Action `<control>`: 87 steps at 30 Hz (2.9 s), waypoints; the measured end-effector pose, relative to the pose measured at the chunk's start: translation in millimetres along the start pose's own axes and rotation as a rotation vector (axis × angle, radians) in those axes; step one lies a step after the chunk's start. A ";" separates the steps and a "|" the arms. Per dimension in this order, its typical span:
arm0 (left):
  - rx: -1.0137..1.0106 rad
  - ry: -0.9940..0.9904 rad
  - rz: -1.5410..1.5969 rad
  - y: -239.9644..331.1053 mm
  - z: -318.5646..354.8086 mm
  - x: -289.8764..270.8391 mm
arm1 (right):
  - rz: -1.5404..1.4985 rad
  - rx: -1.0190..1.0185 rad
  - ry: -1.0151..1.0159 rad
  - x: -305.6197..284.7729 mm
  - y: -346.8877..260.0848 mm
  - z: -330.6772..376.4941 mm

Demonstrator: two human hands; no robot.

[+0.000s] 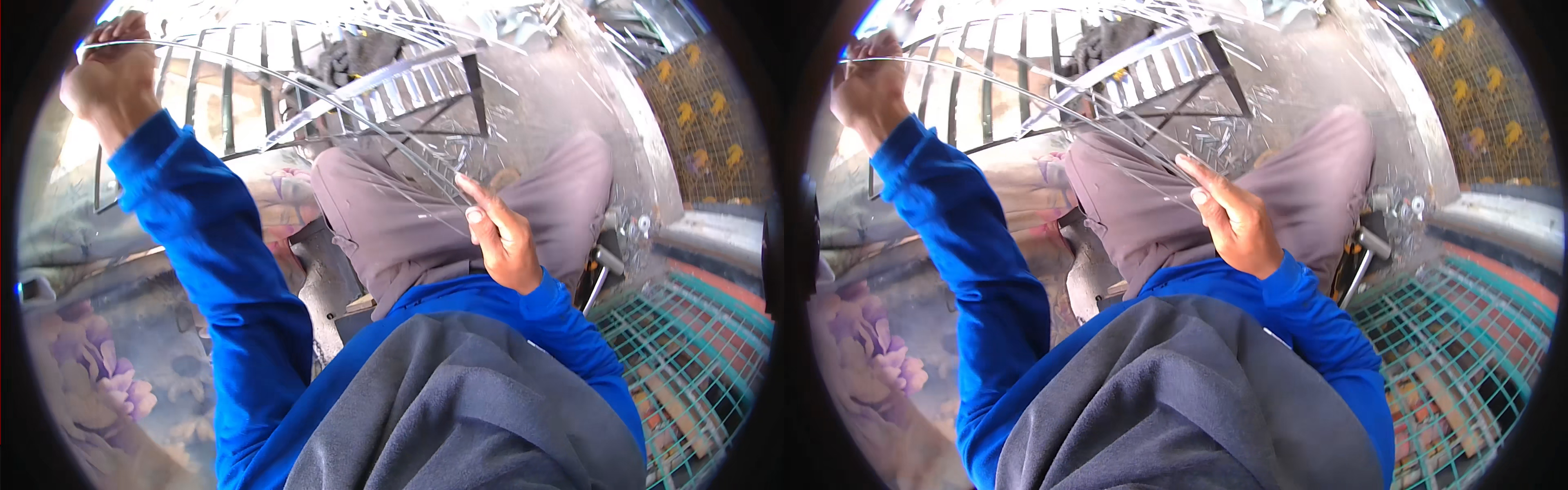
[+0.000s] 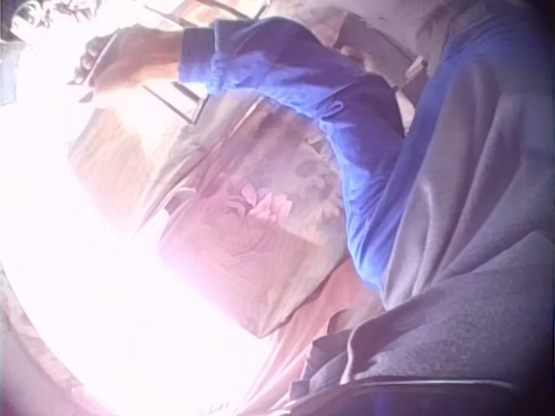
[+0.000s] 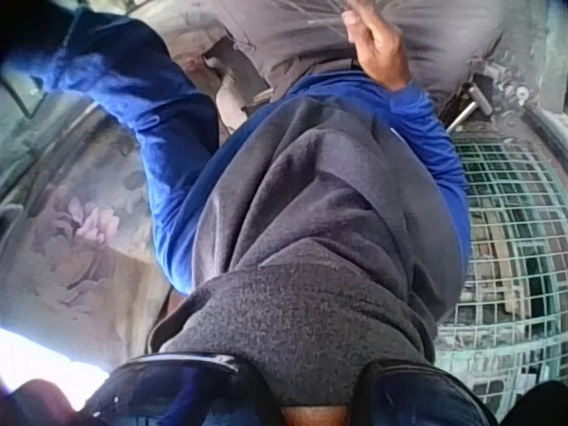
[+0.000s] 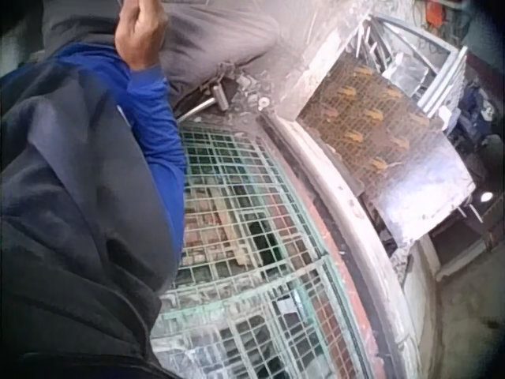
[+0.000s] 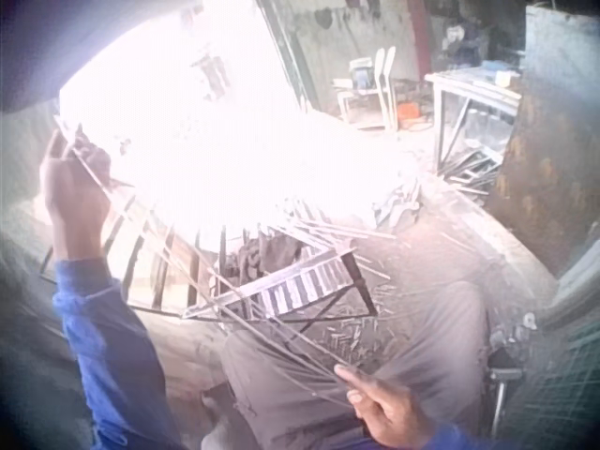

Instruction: Bending thin metal rods and fitting them into a larger metal frame assembly.

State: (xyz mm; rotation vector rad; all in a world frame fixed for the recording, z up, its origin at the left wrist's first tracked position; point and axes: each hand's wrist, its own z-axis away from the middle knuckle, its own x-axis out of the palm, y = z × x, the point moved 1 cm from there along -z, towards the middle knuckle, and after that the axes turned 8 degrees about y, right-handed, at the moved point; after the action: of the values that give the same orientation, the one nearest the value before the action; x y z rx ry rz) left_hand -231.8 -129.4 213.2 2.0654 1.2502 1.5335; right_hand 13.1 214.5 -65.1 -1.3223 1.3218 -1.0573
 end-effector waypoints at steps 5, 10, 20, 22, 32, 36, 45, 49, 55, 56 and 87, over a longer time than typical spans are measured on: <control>-0.124 -0.036 0.063 -114.5 88.3 -6.8 | 0.094 -0.181 0.107 7.1 25.1 8.1; -0.149 0.039 0.117 -130.5 90.5 6.7 | 0.042 -0.170 0.022 17.2 22.9 10.8; -0.390 -0.240 0.351 -125.7 67.9 -5.0 | -0.462 0.395 -0.078 12.4 21.0 -2.3; -0.424 -0.247 0.333 -119.5 60.7 -9.0 | -0.381 0.515 -0.265 14.2 24.1 -6.8; -0.105 -0.082 0.145 -123.6 87.2 9.1 | -0.180 0.393 -0.089 27.0 25.1 -0.6; -0.133 -0.301 0.143 -116.6 98.0 28.3 | -0.218 0.438 -0.186 26.6 24.3 -1.3; 0.244 0.665 -0.388 -103.9 117.1 66.6 | -0.153 0.394 -0.167 27.3 23.7 -8.3; -0.380 -0.158 0.232 -87.9 95.9 29.3 | -0.301 0.685 -0.376 18.4 12.7 -13.8; -0.392 -0.216 0.247 -72.7 80.2 9.5 | -0.423 0.595 -0.438 25.8 -2.4 -31.4; -0.391 -0.216 0.247 -70.3 82.5 14.4 | -0.331 0.459 -0.345 26.7 -4.0 -32.0; -0.350 -0.280 0.231 -72.7 113.0 32.6 | -0.357 0.438 -0.415 32.7 -22.0 -42.5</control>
State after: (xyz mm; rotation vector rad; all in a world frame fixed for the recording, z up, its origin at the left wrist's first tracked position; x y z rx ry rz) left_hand -164.4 -32.4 141.1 2.1447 0.6124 1.3709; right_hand -23.6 179.0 -37.7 -1.3658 0.5187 -1.1506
